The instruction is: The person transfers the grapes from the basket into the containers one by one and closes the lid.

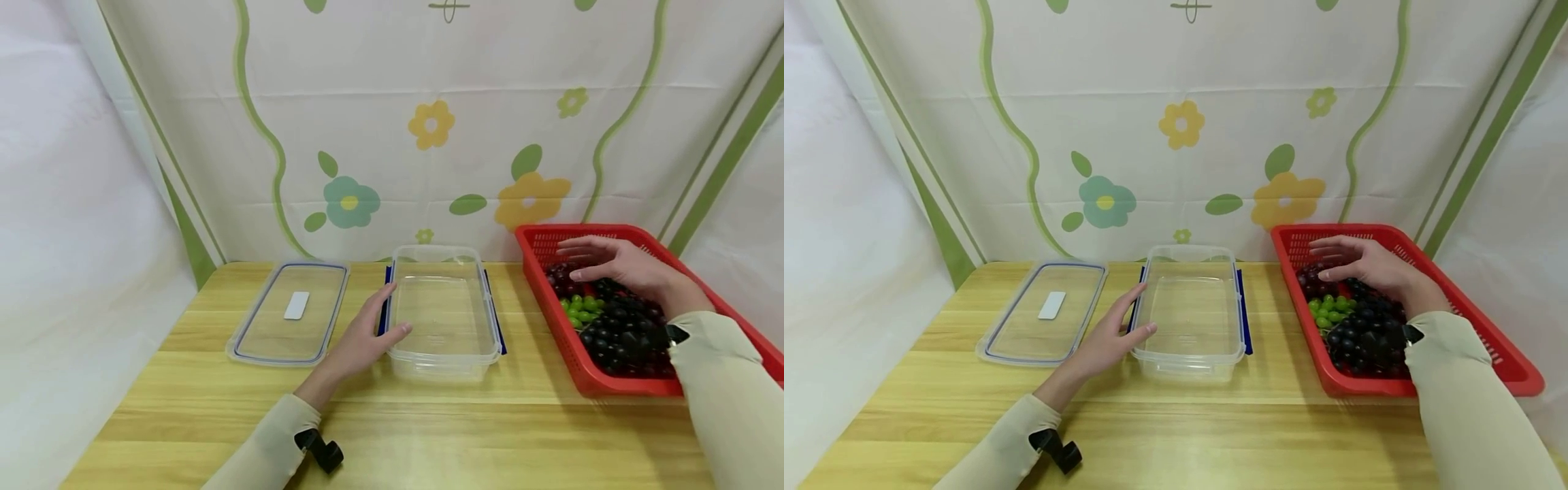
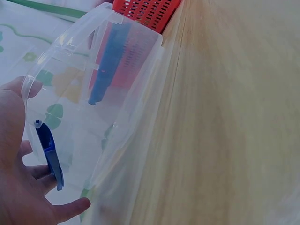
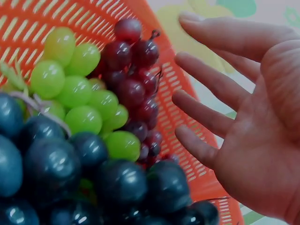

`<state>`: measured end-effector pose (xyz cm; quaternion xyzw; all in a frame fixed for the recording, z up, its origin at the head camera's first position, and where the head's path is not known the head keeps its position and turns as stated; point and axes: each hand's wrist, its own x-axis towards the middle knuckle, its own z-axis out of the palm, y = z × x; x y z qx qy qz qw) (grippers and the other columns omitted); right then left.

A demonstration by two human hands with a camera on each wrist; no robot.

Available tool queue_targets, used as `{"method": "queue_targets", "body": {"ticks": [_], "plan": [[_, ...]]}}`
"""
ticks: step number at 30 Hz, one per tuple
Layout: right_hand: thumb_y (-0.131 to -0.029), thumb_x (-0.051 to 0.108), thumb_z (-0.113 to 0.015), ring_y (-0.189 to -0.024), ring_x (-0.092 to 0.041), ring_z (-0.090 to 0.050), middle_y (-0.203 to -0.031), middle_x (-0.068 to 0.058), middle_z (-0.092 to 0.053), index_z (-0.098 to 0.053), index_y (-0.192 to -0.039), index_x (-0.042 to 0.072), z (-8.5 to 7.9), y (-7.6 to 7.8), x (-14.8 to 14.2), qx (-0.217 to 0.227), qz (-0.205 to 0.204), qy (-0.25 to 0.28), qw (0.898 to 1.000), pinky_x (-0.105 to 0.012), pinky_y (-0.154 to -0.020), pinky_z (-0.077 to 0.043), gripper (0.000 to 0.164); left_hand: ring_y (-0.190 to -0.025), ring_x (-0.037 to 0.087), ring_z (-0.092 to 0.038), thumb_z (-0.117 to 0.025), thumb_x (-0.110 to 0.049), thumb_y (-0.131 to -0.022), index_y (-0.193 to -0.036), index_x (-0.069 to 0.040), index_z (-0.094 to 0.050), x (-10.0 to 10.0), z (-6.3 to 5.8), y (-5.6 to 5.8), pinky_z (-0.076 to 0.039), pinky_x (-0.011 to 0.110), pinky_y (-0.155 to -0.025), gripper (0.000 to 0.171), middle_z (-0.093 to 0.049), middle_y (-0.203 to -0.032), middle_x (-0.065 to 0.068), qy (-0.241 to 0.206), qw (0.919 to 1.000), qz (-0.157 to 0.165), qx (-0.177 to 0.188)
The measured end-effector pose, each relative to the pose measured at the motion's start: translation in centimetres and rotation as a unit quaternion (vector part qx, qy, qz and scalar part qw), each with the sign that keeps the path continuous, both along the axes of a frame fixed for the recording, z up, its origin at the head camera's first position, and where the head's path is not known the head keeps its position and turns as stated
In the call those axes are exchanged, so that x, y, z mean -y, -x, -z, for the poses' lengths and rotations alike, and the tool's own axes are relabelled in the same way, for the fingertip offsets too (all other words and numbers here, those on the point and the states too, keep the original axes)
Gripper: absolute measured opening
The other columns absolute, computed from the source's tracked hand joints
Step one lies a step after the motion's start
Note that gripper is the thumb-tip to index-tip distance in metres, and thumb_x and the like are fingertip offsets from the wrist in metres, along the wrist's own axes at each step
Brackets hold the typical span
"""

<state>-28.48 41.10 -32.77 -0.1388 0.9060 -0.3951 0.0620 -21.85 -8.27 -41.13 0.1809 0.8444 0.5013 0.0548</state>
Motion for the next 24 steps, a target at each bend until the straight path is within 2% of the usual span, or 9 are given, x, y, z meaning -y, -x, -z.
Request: {"method": "queue_targets", "body": {"ticks": [4, 7, 11, 16, 20, 24], "plan": [[-0.096, 0.022, -0.079, -0.123, 0.003, -0.063, -0.149, -0.007, -0.064, -0.053, -0.156, 0.010, 0.6, 0.5, 0.0, 0.018, -0.012, -0.026, 0.999, -0.020, -0.091, -0.058, 0.066, -0.166, 0.029, -0.017, -0.066, -0.049, -0.102, -0.167, -0.046, -0.020, 0.0, -0.1, -0.1, -0.019, 0.071, -0.128, 0.080, -0.018, -0.178, -0.009, -0.004, 1.0000, -0.001, -0.001], [-0.096, 0.023, -0.080, -0.123, 0.003, -0.062, -0.154, -0.018, -0.058, -0.051, -0.157, 0.010, 0.9, 0.8, 0.1, 0.033, -0.016, -0.037, 0.999, -0.021, -0.090, -0.058, 0.069, -0.166, 0.029, -0.017, -0.067, -0.044, -0.103, -0.169, -0.040, -0.021, 0.0, -0.2, -0.1, -0.019, 0.071, -0.128, 0.080, -0.018, -0.177, -0.008, -0.007, 1.0000, -0.003, -0.003], [-0.096, 0.023, -0.080, -0.121, 0.006, -0.061, -0.157, -0.019, -0.055, -0.050, -0.158, 0.011, 1.4, 1.0, 0.0, 0.060, -0.017, -0.034, 0.997, -0.023, -0.089, -0.060, 0.070, -0.166, 0.030, -0.017, -0.067, -0.043, -0.103, -0.170, -0.037, -0.021, 0.1, -0.1, 0.0, -0.019, 0.072, -0.128, 0.081, -0.019, -0.177, -0.007, -0.010, 0.9999, -0.001, -0.005], [-0.094, 0.021, -0.081, -0.117, 0.005, -0.063, -0.153, -0.020, -0.058, -0.052, -0.156, 0.011, 1.9, 1.1, 0.1, 0.071, -0.014, -0.032, 0.997, -0.025, -0.088, -0.060, 0.070, -0.166, 0.028, -0.017, -0.066, -0.050, -0.102, -0.168, -0.044, -0.020, 0.1, 0.1, 0.1, -0.019, 0.071, -0.129, 0.080, -0.018, -0.178, -0.008, -0.007, 0.9999, 0.006, -0.007], [-0.092, 0.025, -0.083, -0.119, -0.009, -0.064, -0.147, -0.018, -0.063, -0.054, -0.155, 0.014, 2.5, 1.3, 0.2, 0.045, -0.010, -0.093, 0.995, -0.026, -0.088, -0.058, 0.070, -0.166, 0.028, -0.017, -0.065, -0.053, -0.102, -0.168, -0.045, -0.020, -0.1, 0.3, 0.2, -0.020, 0.070, -0.129, 0.080, -0.017, -0.178, -0.007, -0.004, 0.9999, 0.010, -0.008], [-0.093, 0.026, -0.083, -0.122, -0.027, -0.061, -0.145, -0.019, -0.064, -0.055, -0.155, 0.015, 3.0, 1.6, 0.7, 0.018, -0.017, -0.157, 0.987, -0.035, -0.095, -0.053, 0.070, -0.166, 0.029, -0.017, -0.065, -0.052, -0.102, -0.168, -0.044, -0.020, -0.1, 0.4, 0.2, -0.020, 0.071, -0.129, 0.080, -0.018, -0.178, -0.006, -0.006, 0.9999, 0.008, -0.009]]}}
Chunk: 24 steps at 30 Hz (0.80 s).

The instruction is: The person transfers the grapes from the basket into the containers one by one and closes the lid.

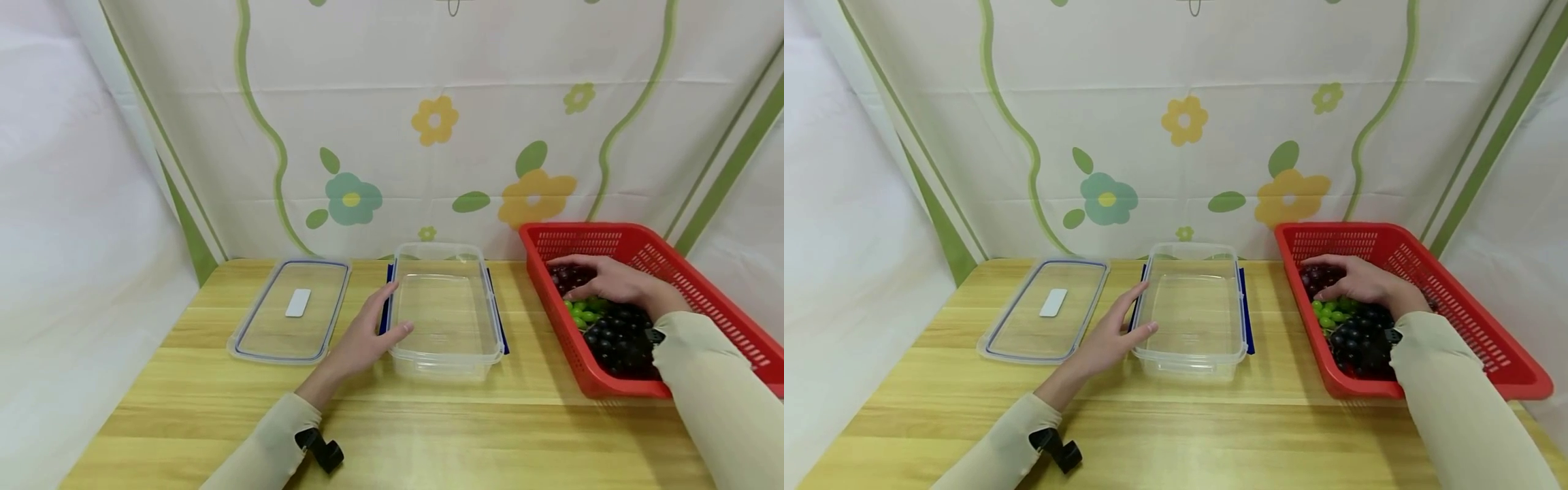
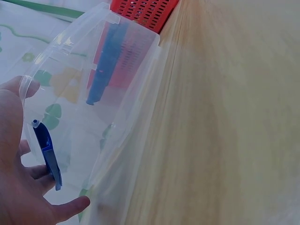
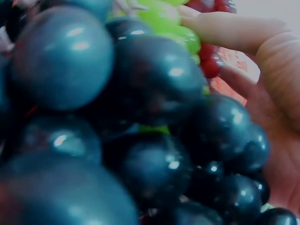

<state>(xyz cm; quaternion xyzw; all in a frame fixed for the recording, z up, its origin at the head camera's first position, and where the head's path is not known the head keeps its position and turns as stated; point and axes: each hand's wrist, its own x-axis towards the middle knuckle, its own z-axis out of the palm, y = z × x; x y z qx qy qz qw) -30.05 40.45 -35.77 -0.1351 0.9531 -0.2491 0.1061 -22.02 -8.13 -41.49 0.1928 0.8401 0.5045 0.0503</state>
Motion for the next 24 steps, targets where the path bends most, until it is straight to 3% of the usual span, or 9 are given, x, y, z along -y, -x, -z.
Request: {"method": "queue_targets", "body": {"ticks": [4, 10, 17, 24], "plan": [[-0.093, 0.020, -0.080, -0.123, -0.036, -0.057, -0.147, -0.023, -0.061, -0.055, -0.154, 0.012, 0.17, 0.16, 0.39, 0.002, -0.005, -0.007, 1.000, -0.047, -0.098, -0.050, 0.067, -0.166, 0.029, -0.017, -0.066, -0.051, -0.102, -0.168, -0.044, -0.021, -0.02, -0.03, -0.04, -0.020, 0.071, -0.128, 0.080, -0.018, -0.178, -0.006, -0.002, 1.0000, -0.002, 0.001], [-0.094, 0.019, -0.080, -0.121, -0.033, -0.060, -0.143, -0.020, -0.065, -0.058, -0.152, 0.012, 0.29, 0.13, 0.52, -0.010, -0.007, -0.010, 1.000, -0.051, -0.100, -0.051, 0.063, -0.166, 0.029, -0.017, -0.066, -0.052, -0.102, -0.167, -0.045, -0.021, -0.05, -0.11, -0.12, -0.020, 0.071, -0.128, 0.080, -0.018, -0.178, -0.006, -0.004, 1.0000, -0.001, 0.001], [-0.095, 0.024, -0.079, -0.124, -0.038, -0.056, -0.147, -0.022, -0.060, -0.059, -0.150, 0.013, 0.42, 0.32, 0.79, -0.009, -0.005, -0.009, 1.000, -0.065, -0.105, -0.047, 0.060, -0.166, 0.031, -0.017, -0.067, -0.050, -0.101, -0.166, -0.048, -0.022, 0.14, -0.03, -0.23, -0.021, 0.074, -0.126, 0.079, -0.018, -0.178, -0.007, -0.007, 0.9999, -0.011, 0.006], [-0.092, 0.024, -0.083, -0.125, -0.040, -0.060, -0.140, -0.022, -0.066, -0.067, -0.139, 0.013, 0.29, -0.01, 0.43, -0.039, 0.006, -0.015, 0.999, -0.070, -0.105, -0.046, 0.051, -0.166, 0.031, -0.017, -0.067, -0.054, -0.101, -0.166, -0.049, -0.021, 0.05, 0.16, -0.02, -0.021, 0.073, -0.127, 0.079, -0.018, -0.178, -0.007, -0.003, 1.0000, -0.004, 0.002]]}}
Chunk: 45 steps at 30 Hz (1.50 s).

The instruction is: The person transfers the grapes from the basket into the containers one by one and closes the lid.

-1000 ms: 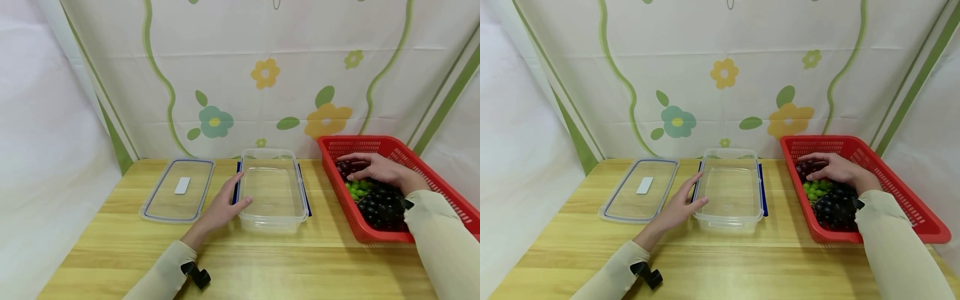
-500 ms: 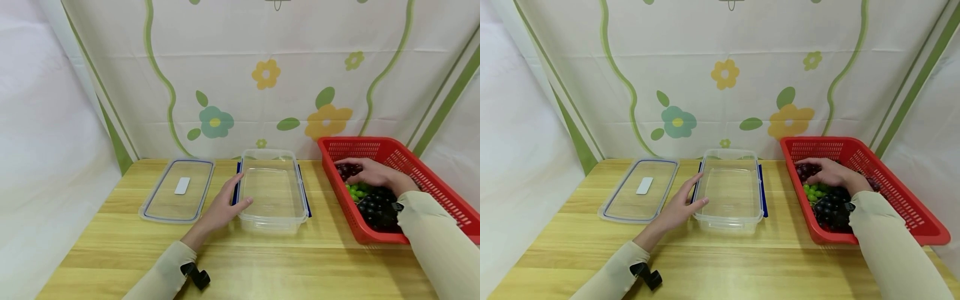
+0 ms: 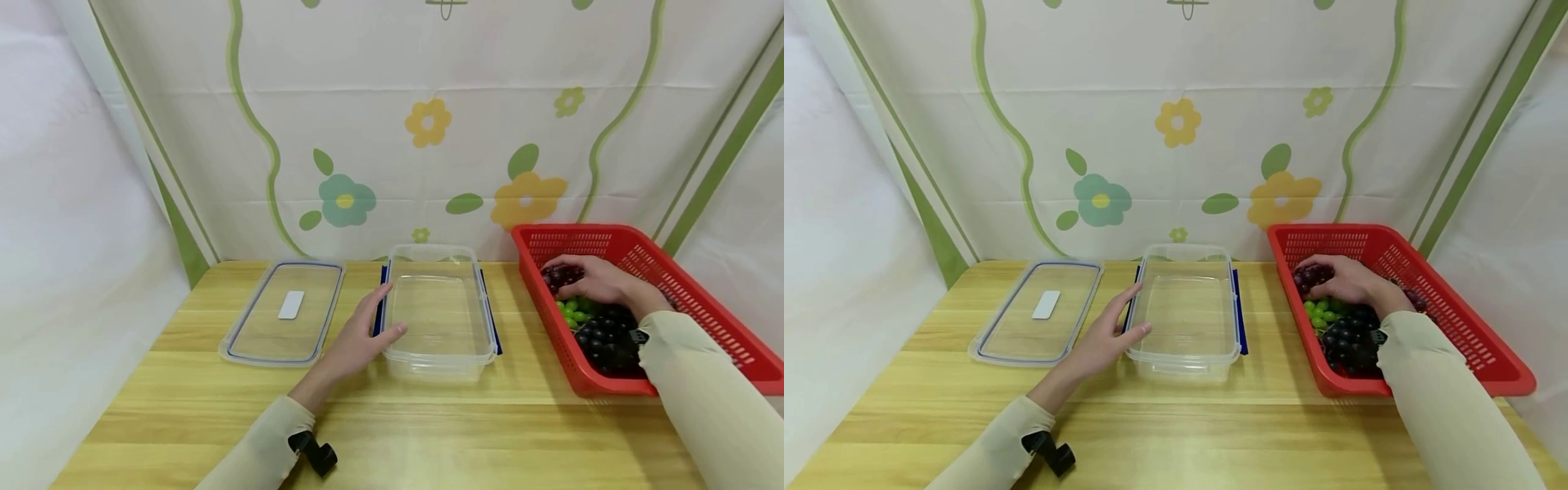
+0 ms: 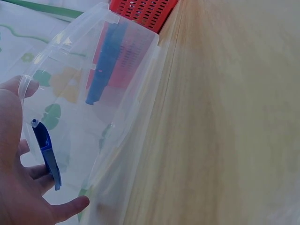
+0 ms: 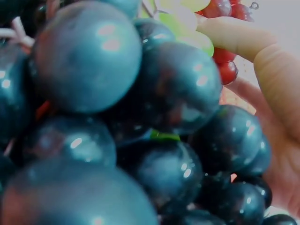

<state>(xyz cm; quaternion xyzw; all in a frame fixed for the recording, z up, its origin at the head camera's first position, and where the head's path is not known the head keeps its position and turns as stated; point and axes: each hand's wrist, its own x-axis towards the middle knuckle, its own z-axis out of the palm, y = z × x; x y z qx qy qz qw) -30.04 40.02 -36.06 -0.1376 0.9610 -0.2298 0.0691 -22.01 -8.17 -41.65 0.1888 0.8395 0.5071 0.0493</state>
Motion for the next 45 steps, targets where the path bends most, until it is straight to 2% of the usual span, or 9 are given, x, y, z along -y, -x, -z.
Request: {"method": "queue_targets", "body": {"ticks": [4, 9, 12, 15, 19, 26, 30, 34, 45], "plan": [[-0.092, 0.024, -0.083, -0.124, -0.038, -0.062, -0.137, -0.020, -0.069, -0.069, -0.136, 0.014, -0.1, -0.2, -0.1, -0.016, 0.000, 0.000, 1.000, -0.065, -0.104, -0.049, 0.048, -0.166, 0.030, -0.017, -0.067, -0.053, -0.101, -0.166, -0.049, -0.021, 0.1, 0.0, -0.1, -0.022, 0.073, -0.126, 0.079, -0.018, -0.177, -0.008, 0.001, 1.0000, -0.003, 0.001], [-0.093, 0.028, -0.083, -0.116, -0.029, -0.063, -0.136, -0.018, -0.069, -0.067, -0.140, 0.013, -0.4, -0.5, -0.3, -0.031, 0.017, 0.009, 0.999, -0.040, -0.093, -0.055, 0.051, -0.166, 0.031, -0.019, -0.067, -0.052, -0.102, -0.165, -0.050, -0.022, 0.0, -0.1, -0.2, -0.023, 0.073, -0.126, 0.078, -0.019, -0.177, -0.007, 0.004, 1.0000, -0.006, 0.001], [-0.096, 0.031, -0.081, -0.108, -0.017, -0.063, -0.138, -0.019, -0.068, -0.064, -0.144, 0.012, -0.7, -0.7, -0.6, -0.033, 0.037, 0.024, 0.998, -0.026, -0.084, -0.053, 0.055, -0.166, 0.031, -0.019, -0.067, -0.053, -0.101, -0.166, -0.049, -0.022, 0.0, -0.1, -0.2, -0.023, 0.073, -0.126, 0.078, -0.019, -0.177, -0.007, 0.002, 1.0000, -0.005, 0.003], [-0.098, 0.031, -0.078, -0.103, -0.002, -0.059, -0.140, -0.020, -0.066, -0.060, -0.148, 0.011, -0.9, -0.8, -0.9, -0.035, 0.050, 0.040, 0.997, -0.021, -0.082, -0.052, 0.057, -0.166, 0.031, -0.018, -0.067, -0.053, -0.101, -0.166, -0.048, -0.022, 0.0, -0.2, -0.2, -0.023, 0.073, -0.126, 0.079, -0.018, -0.178, -0.007, 0.001, 1.0000, -0.003, 0.003], [-0.100, 0.032, -0.076, -0.098, 0.009, -0.059, -0.140, -0.019, -0.065, -0.058, -0.150, 0.011, -1.1, -1.2, -1.1, -0.036, 0.057, 0.065, 0.996, -0.022, -0.080, -0.054, 0.057, -0.166, 0.032, -0.017, -0.066, -0.049, -0.103, -0.166, -0.047, -0.021, 0.0, -0.1, -0.2, -0.022, 0.074, -0.126, 0.078, -0.018, -0.178, -0.006, 0.002, 1.0000, -0.003, 0.000], [-0.100, 0.037, -0.075, -0.100, 0.006, -0.059, -0.141, -0.018, -0.063, -0.056, -0.151, 0.012, -1.2, -1.4, -1.2, -0.032, 0.071, 0.080, 0.994, -0.022, -0.080, -0.054, 0.060, -0.166, 0.033, -0.019, -0.067, -0.044, -0.103, -0.167, -0.046, -0.022, 0.0, -0.1, -0.2, -0.023, 0.074, -0.126, 0.078, -0.019, -0.177, -0.004, 0.001, 1.0000, -0.005, -0.004], [-0.098, 0.036, -0.078, -0.099, 0.004, -0.062, -0.125, 0.009, -0.069, -0.060, -0.146, 0.012, -1.5, -1.5, -1.3, -0.044, 0.076, 0.115, 0.990, -0.022, -0.078, -0.056, 0.056, -0.165, 0.033, -0.019, -0.066, -0.046, -0.103, -0.167, -0.046, -0.022, -0.1, -0.1, -0.3, -0.023, 0.074, -0.126, 0.078, -0.020, -0.177, -0.004, 0.000, 1.0000, -0.003, -0.006], [-0.100, 0.032, -0.076, -0.097, 0.005, -0.065, -0.111, 0.033, -0.064, -0.059, -0.146, 0.010, -1.8, -1.5, -1.5, -0.044, 0.075, 0.157, 0.984, -0.023, -0.078, -0.059, 0.053, -0.165, 0.032, -0.020, -0.066, -0.049, -0.102, -0.167, -0.045, -0.022, -0.1, -0.1, -0.3, -0.023, 0.073, -0.126, 0.078, -0.020, -0.177, -0.005, 0.000, 1.0000, -0.003, -0.006], [-0.100, 0.026, -0.077, -0.083, -0.009, -0.071, -0.106, 0.033, -0.068, -0.064, -0.138, 0.022, -2.1, -1.1, -1.7, -0.039, 0.112, 0.231, 0.966, -0.023, -0.073, -0.060, 0.041, -0.165, 0.032, -0.020, -0.066, -0.048, -0.103, -0.166, -0.046, -0.022, -0.1, 0.0, -0.2, -0.023, 0.072, -0.126, 0.078, -0.020, -0.177, -0.006, -0.002, 0.9999, -0.003, -0.010]]}}
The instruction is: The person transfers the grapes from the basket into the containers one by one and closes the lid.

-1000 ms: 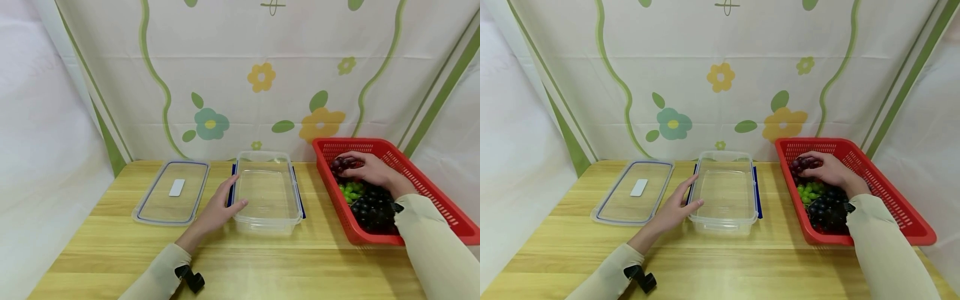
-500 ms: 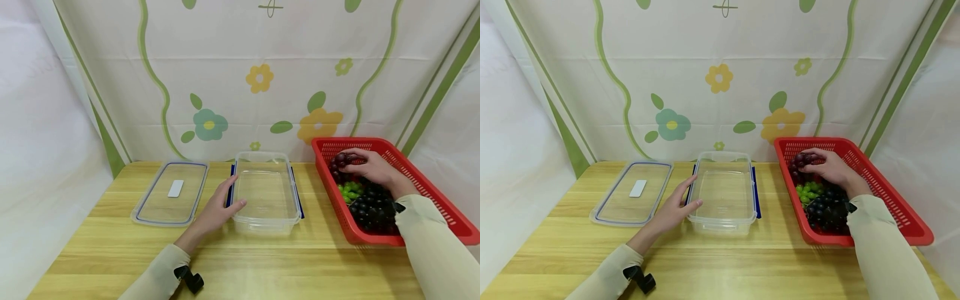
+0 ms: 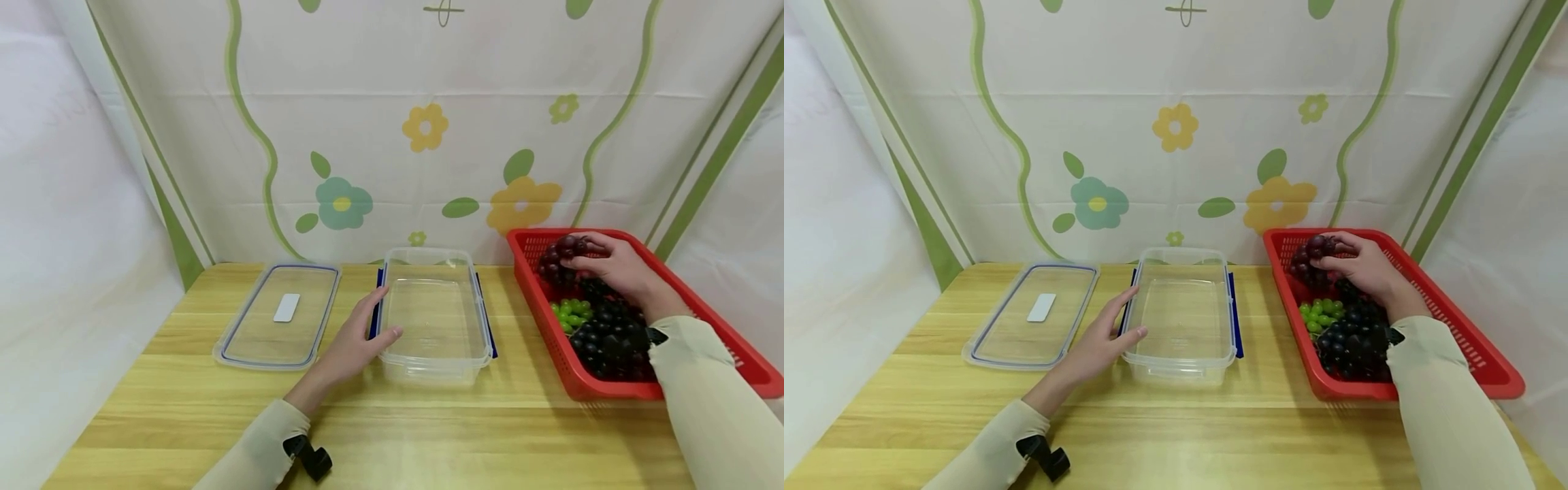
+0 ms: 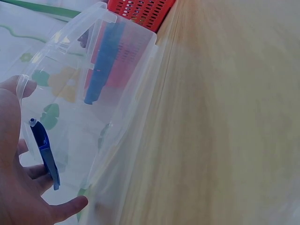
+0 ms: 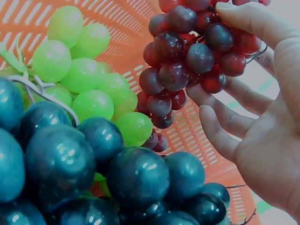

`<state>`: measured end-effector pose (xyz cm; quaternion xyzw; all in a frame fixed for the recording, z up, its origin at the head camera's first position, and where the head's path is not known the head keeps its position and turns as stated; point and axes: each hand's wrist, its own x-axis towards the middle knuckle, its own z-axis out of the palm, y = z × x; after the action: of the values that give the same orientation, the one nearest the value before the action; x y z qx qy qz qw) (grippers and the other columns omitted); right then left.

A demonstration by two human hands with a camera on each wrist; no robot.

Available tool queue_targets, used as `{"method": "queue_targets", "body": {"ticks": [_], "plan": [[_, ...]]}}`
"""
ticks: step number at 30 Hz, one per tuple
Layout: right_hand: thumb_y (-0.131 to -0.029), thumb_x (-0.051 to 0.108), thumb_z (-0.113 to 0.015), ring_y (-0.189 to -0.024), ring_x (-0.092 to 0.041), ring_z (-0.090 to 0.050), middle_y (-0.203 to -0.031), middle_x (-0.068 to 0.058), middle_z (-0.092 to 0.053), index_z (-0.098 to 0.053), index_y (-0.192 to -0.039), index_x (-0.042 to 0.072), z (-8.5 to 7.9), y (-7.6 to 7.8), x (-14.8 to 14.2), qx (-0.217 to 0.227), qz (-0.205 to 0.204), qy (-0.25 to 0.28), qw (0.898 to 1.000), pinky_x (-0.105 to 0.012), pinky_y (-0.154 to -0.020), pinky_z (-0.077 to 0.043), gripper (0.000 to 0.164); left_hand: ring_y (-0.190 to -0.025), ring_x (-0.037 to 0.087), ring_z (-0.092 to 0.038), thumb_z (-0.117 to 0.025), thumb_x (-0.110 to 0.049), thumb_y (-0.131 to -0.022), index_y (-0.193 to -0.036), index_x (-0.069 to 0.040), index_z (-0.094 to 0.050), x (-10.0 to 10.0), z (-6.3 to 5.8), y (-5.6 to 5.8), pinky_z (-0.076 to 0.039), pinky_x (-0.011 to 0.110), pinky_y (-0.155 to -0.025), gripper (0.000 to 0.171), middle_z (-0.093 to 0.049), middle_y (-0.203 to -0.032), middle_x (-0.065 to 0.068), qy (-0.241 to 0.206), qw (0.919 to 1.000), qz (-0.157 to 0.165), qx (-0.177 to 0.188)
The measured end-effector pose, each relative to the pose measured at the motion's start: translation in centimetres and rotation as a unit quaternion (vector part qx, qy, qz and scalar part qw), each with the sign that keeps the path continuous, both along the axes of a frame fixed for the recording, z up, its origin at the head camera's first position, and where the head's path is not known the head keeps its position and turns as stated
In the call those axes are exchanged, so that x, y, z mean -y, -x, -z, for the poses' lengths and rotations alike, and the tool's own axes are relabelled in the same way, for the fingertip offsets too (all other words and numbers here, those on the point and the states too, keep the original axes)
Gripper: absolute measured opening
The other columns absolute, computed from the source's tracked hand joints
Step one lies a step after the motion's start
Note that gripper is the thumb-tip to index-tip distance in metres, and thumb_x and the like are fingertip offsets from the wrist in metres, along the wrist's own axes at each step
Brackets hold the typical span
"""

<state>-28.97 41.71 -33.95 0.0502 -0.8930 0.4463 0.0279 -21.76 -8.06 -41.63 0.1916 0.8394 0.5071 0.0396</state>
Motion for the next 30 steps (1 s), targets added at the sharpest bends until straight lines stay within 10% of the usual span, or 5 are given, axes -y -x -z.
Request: {"method": "queue_targets", "body": {"ticks": [16, 30], "plan": [[-0.100, 0.006, -0.073, -0.085, -0.002, -0.074, -0.104, 0.019, -0.077, -0.074, -0.122, 0.029, 0.0, -0.8, -0.4, -0.004, 0.005, 0.176, 0.984, -0.024, -0.070, -0.063, 0.032, -0.165, 0.031, -0.020, -0.066, -0.052, -0.102, -0.167, -0.047, -0.022, -0.3, 0.1, 0.1, -0.023, 0.071, -0.127, 0.079, -0.020, -0.177, -0.005, 0.009, 1.0000, 0.003, 0.002], [-0.103, -0.007, -0.060, -0.098, -0.008, -0.075, -0.115, 0.007, -0.078, -0.074, -0.128, 0.019, -1.8, -0.8, 1.1, -0.009, -0.068, 0.368, 0.927, -0.028, -0.075, -0.064, 0.039, -0.166, 0.031, -0.019, -0.067, -0.050, -0.102, -0.167, -0.044, -0.023, 0.1, -0.1, 0.0, -0.023, 0.073, -0.127, 0.079, -0.020, -0.177, -0.006, 0.007, 1.0000, -0.003, 0.002]]}}
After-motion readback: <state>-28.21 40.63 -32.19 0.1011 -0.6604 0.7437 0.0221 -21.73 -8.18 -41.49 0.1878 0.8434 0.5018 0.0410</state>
